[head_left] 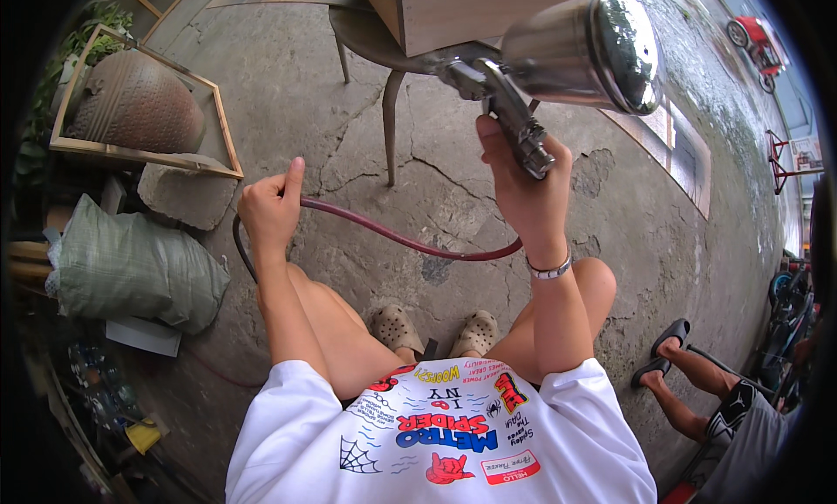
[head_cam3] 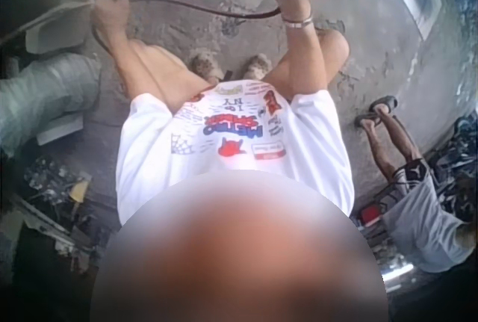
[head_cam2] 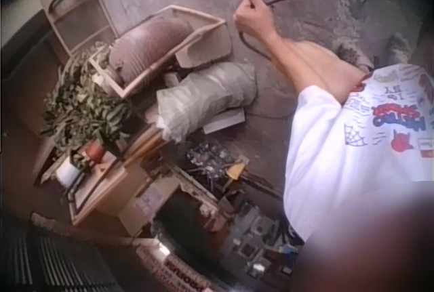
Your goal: The person aligns a wooden plank on a table with another person, then moves to an outdoor area and uses a spray gun to apply paint to a wooden box placed on a stool. The person rotates the box to coat multiple sides.
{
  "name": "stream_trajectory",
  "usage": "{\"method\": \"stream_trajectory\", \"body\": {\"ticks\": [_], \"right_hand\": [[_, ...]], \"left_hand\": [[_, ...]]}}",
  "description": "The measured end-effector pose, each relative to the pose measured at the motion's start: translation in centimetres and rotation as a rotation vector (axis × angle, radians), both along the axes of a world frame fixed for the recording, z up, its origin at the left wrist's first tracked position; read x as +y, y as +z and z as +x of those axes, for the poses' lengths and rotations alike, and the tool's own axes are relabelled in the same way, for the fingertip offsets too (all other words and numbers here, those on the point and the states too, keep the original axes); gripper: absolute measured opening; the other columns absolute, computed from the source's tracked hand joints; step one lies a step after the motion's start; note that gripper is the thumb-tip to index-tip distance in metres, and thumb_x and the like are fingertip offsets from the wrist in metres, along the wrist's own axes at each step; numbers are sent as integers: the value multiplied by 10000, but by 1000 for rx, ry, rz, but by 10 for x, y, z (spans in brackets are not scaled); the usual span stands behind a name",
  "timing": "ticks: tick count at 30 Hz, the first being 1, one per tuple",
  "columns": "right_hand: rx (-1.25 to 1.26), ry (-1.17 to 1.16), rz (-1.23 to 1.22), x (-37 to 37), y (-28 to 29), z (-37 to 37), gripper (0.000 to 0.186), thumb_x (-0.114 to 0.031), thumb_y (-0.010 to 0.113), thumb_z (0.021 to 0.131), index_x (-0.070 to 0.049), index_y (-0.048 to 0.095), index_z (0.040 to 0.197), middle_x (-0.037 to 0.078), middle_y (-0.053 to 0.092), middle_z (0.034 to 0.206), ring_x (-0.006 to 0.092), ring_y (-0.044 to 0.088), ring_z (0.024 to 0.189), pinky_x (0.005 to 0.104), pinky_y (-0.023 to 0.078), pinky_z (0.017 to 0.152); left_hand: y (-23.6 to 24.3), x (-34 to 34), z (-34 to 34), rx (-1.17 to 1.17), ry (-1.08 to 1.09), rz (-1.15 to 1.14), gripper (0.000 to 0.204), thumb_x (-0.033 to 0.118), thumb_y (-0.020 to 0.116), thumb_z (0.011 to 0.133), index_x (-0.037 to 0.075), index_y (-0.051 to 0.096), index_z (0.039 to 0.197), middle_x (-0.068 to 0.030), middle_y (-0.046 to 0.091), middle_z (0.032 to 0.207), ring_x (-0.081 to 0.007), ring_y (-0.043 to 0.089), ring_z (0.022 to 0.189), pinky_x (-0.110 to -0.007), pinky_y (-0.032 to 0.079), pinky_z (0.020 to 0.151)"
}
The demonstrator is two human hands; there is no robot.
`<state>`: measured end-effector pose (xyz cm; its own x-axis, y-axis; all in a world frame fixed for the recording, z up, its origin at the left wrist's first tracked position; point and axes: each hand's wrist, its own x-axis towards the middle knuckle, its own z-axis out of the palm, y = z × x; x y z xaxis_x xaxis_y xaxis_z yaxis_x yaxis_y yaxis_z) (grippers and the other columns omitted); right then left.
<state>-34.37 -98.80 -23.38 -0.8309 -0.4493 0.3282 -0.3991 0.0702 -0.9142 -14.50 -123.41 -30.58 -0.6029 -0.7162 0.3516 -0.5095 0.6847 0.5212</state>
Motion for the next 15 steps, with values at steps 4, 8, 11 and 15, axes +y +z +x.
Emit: {"method": "stream_trajectory", "body": {"ticks": [4, 8, 11, 15], "right_hand": [[-49, 147, 45, 0, 12, 9, 207, -178, 810, 922, -12, 702, 861, 34, 592, 586, 76, 484, 532, 275, 393, 497], [36, 90, 39, 1, 14, 4, 209, -191, 815, 920, -4, 726, 888, 22, 578, 575, 73, 491, 518, 272, 390, 482], [40, -13, 1, 0, 9, -14, 243, -228, 800, 944, 10, 752, 938, -11, 607, 601, 37, 505, 548, 259, 391, 485], [100, -162, 95, 15, 5, -50, 357, -391, 760, 971, -35, 764, 937, 0, 670, 656, 26, 518, 485, 230, 365, 432]], "left_hand": [[1, -2, 1, -12, -10, -7, 665, 510, 650, 997, -16, 578, 596, -151, 406, 489, -295, 413, 431, -425, 340, 481], [1, 1, -4, 4, -47, 20, 627, 475, 673, 989, -11, 576, 604, -163, 440, 515, -307, 438, 445, -430, 341, 483], [-3, 5, -6, 51, -96, 13, 590, 439, 693, 983, -4, 579, 610, -162, 448, 527, -308, 440, 456, -431, 335, 484], [-2, 12, -12, 108, -161, -16, 548, 389, 712, 979, 8, 580, 609, -147, 434, 520, -299, 427, 458, -417, 324, 479]]}}
